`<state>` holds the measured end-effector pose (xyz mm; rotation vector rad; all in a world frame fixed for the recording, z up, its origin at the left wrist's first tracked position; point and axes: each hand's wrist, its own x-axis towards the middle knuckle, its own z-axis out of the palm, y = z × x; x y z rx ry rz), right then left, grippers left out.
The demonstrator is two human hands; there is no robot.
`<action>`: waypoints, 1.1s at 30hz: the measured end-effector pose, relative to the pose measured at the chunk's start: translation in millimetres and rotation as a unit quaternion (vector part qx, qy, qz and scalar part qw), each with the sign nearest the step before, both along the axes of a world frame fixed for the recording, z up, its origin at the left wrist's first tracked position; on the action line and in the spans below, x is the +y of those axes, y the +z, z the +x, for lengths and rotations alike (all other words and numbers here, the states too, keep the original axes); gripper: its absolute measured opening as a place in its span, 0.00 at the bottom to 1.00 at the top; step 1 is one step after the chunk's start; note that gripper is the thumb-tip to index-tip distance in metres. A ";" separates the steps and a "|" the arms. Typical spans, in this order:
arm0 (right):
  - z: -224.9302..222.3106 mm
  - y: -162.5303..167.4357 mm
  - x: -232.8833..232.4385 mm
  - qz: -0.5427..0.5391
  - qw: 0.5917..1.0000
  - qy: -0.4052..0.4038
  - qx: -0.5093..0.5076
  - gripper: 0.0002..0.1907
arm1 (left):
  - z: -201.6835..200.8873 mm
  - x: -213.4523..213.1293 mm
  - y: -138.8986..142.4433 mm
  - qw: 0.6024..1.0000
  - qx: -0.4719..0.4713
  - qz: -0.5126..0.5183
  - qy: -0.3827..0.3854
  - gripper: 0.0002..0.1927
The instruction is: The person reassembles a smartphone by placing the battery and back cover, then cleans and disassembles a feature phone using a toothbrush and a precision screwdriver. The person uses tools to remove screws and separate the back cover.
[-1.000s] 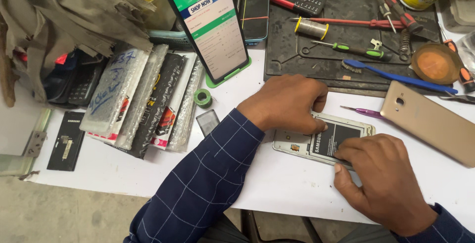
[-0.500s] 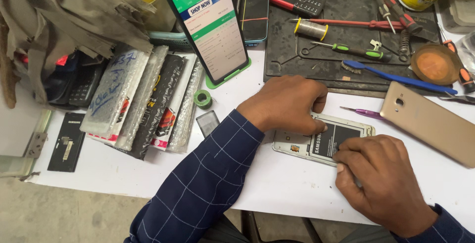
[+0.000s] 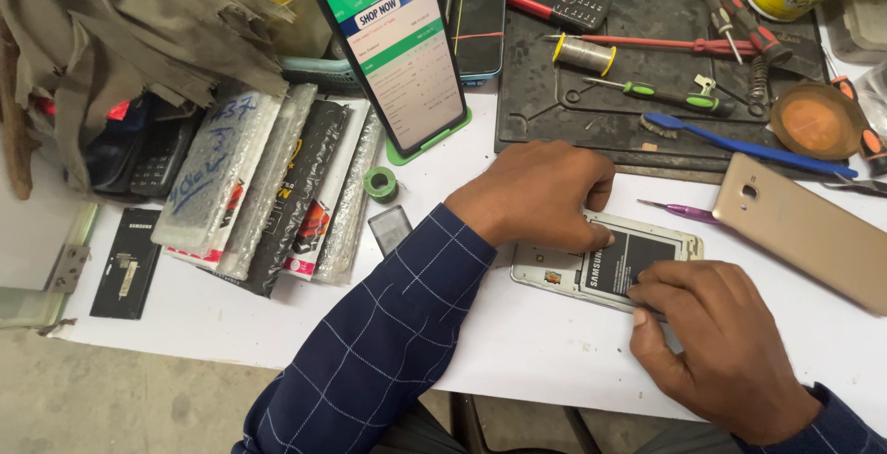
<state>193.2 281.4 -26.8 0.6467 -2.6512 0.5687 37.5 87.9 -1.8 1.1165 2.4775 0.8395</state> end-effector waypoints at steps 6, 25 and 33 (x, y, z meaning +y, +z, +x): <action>-0.1 0.3 0.2 0.003 1.000 0.002 0.000 0.12 | -0.3 0.5 0.0 1.000 -0.003 -0.004 0.001 0.17; -1.4 2.3 -4.8 0.022 1.000 -0.007 -0.012 0.12 | 0.2 -2.1 -0.8 1.000 0.003 0.002 0.000 0.17; -2.3 3.1 -5.1 0.030 1.000 -0.007 -0.006 0.10 | 0.1 -1.9 -0.2 1.000 0.000 -0.007 0.002 0.17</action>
